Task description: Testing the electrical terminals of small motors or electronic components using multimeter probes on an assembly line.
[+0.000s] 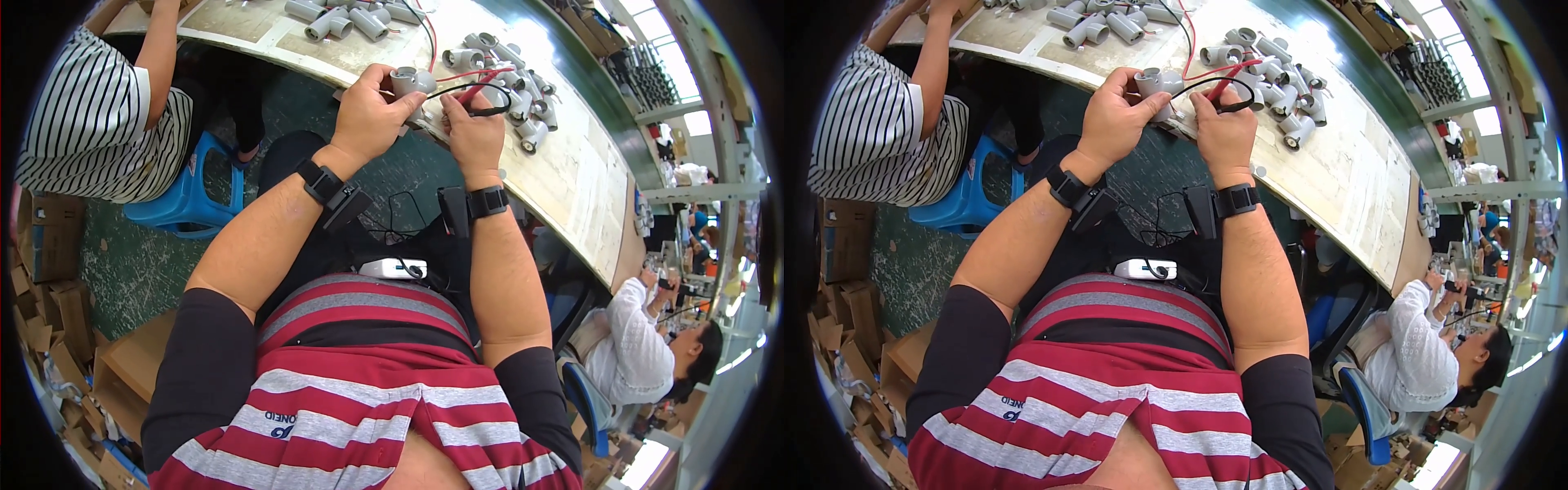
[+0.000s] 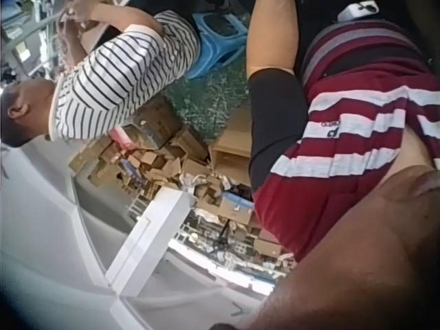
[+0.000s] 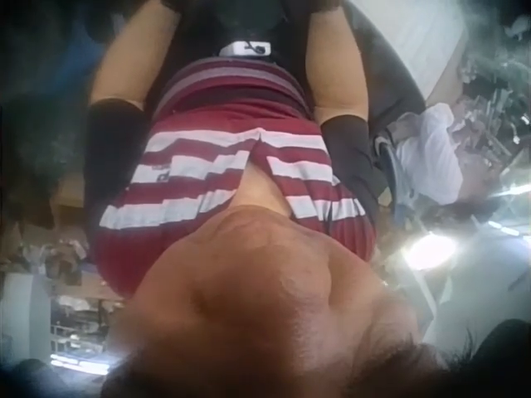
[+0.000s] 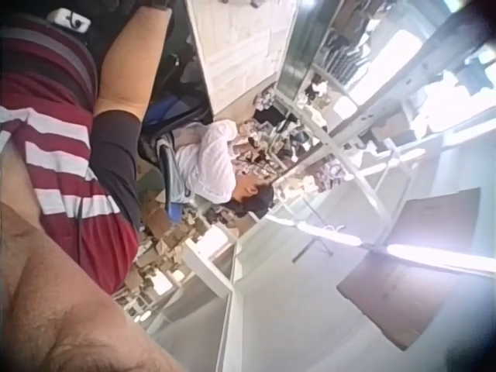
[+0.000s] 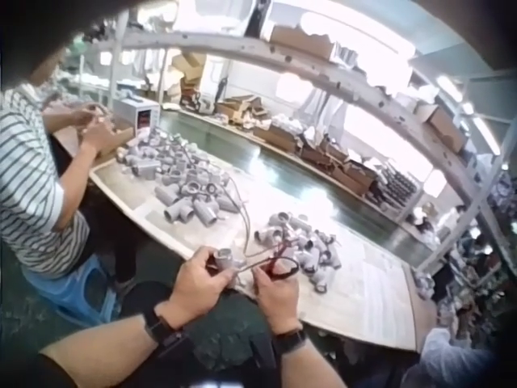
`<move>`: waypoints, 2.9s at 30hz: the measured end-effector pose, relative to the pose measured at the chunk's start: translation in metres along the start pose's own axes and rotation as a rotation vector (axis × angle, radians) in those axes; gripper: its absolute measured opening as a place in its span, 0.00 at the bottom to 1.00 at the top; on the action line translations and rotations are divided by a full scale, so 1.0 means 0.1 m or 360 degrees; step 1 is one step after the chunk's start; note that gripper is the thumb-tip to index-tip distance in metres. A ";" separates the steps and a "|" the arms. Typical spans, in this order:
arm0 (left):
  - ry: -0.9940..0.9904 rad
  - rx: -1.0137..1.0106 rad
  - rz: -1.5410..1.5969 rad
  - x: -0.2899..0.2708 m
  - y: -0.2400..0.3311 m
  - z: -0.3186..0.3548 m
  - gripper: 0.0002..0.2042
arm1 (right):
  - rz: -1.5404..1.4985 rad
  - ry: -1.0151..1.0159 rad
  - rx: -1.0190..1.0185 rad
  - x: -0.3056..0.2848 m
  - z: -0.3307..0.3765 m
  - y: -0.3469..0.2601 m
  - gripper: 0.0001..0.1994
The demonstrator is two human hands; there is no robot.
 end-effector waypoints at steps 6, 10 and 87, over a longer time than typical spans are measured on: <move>-0.0014 0.0024 -0.0130 -0.01 0.06 0.01 0.18 | -0.0153 0.0017 0.0095 -0.01 0.01 -0.02 0.07; -0.0024 0.0007 -0.0154 0.00 0.06 0.02 0.17 | -0.0549 0.0087 0.0293 -0.02 0.08 -0.05 0.07; -0.0183 -0.0086 -0.0398 0.06 0.21 -0.09 0.22 | -0.0425 0.0070 0.0426 0.08 0.05 0.01 0.09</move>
Point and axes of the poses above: each hand's wrist, its own z-axis away from the middle knuckle, its own x-axis out of the palm, y = z × x, the point moved 7 cm from there along -z, towards the middle knuckle, and after that the axes turned 2 degrees about -y, right-handed, at the moved point
